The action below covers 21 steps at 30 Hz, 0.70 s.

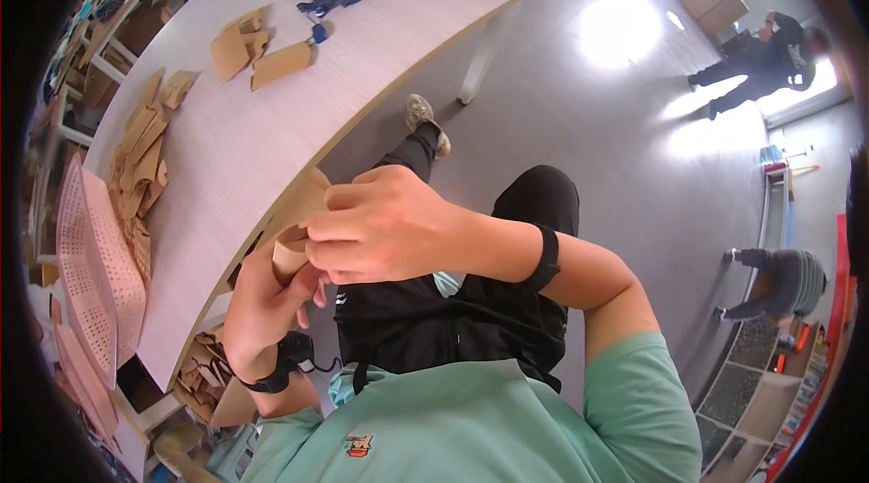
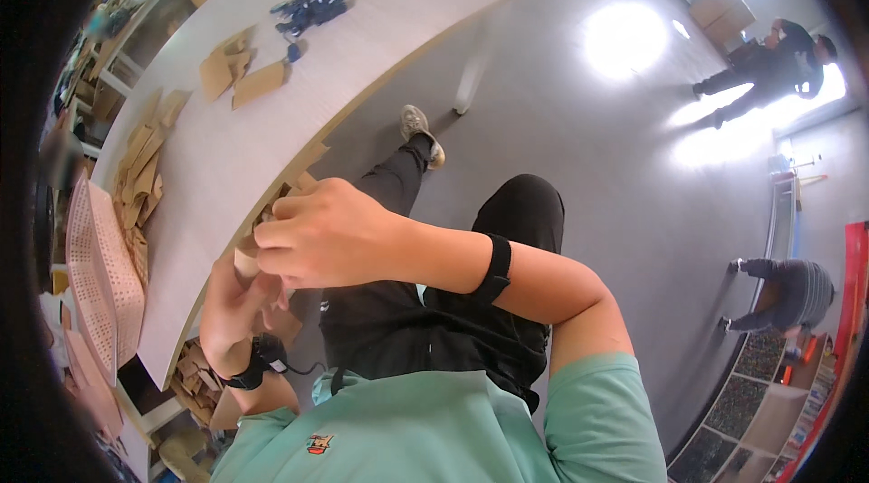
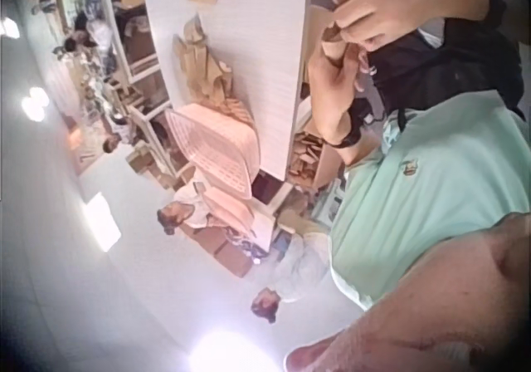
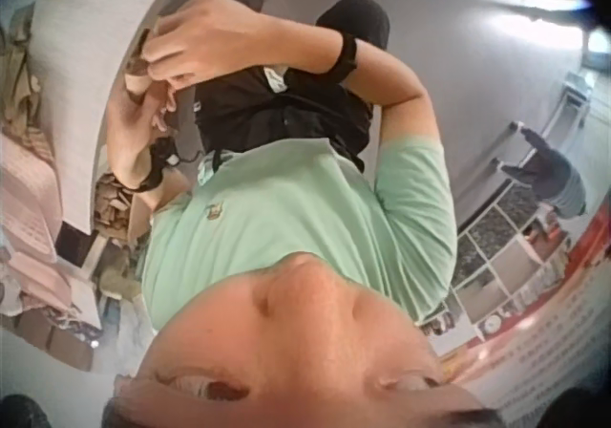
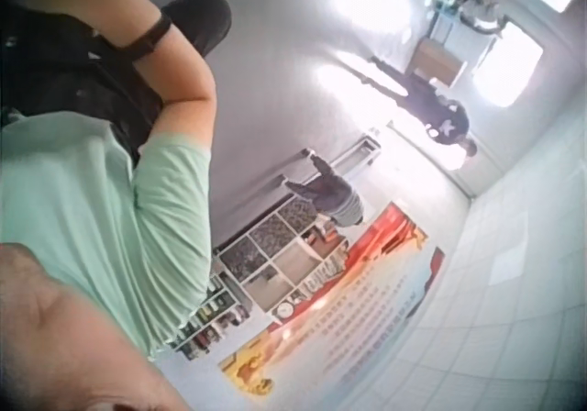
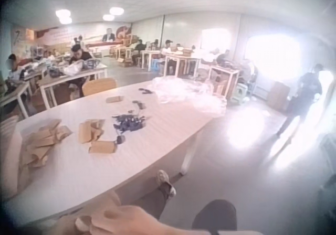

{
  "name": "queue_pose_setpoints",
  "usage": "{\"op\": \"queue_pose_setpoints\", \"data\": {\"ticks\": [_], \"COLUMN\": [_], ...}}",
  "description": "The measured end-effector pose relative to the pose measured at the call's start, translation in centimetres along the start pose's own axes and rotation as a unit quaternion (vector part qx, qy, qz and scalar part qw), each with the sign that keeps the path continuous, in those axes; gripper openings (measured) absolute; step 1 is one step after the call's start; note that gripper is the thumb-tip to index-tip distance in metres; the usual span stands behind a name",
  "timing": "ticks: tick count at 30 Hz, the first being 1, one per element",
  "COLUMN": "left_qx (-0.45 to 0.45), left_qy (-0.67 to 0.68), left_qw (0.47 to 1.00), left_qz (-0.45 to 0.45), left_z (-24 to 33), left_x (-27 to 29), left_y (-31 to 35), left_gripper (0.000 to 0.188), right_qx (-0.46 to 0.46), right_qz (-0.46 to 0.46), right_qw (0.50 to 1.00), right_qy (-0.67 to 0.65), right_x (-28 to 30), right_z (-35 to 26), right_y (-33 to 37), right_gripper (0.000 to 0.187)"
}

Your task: The recorder is assembling small brown cardboard boxes and placing small blue plastic components inside them as part of a manual assembly line process.

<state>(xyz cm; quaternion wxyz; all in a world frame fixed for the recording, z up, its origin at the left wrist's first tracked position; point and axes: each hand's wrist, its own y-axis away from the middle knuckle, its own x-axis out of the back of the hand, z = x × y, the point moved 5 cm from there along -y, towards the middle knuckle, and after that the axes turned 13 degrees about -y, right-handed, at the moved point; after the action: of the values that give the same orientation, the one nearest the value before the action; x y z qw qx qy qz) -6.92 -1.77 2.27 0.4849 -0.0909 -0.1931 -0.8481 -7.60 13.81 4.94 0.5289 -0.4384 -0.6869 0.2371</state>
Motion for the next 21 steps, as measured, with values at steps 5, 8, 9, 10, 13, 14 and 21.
{"op": "queue_pose_setpoints", "data": {"ticks": [5, 8, 9, 10, 13, 14, 21], "left_qx": [0.018, -0.014, -0.004, -0.018, -0.055, -0.079, -0.188], "left_qy": [0.042, 0.106, 0.104, 0.103, 0.087, 0.002, -0.388], "left_qw": [0.996, 0.993, 0.994, 0.994, 0.994, 0.994, 0.869], "left_qz": [-0.082, -0.047, -0.035, -0.021, 0.025, 0.076, 0.243], "left_z": [-1.0, -1.8, -2.2, -2.2, -1.2, -0.6, 0.2], "left_x": [-0.3, -0.7, -0.9, -1.2, -2.2, -2.3, -4.0], "left_y": [-0.2, 0.0, 0.0, -0.5, -2.1, -2.1, -2.9], "left_gripper": [0.019, 0.019, 0.019, 0.021, 0.03, 0.033, 0.064], "right_qx": [0.015, 0.02, 0.02, -0.026, -0.154, -0.142, -0.486], "right_qz": [-0.061, -0.052, -0.037, -0.059, 0.075, 0.08, 0.222], "right_qw": [0.997, 0.997, 0.996, 0.993, 0.985, 0.987, 0.778], "right_qy": [0.047, 0.061, 0.08, 0.095, 0.028, -0.002, -0.331], "right_x": [0.5, 0.8, 0.9, 1.3, 2.7, 2.7, -0.4], "right_z": [0.1, 0.2, 0.2, 0.5, 1.2, 0.8, 1.7], "right_y": [1.1, 0.8, 0.7, 1.1, 2.3, 2.6, 5.6], "right_gripper": [0.02, 0.018, 0.017, 0.017, 0.017, 0.017, 0.024]}}
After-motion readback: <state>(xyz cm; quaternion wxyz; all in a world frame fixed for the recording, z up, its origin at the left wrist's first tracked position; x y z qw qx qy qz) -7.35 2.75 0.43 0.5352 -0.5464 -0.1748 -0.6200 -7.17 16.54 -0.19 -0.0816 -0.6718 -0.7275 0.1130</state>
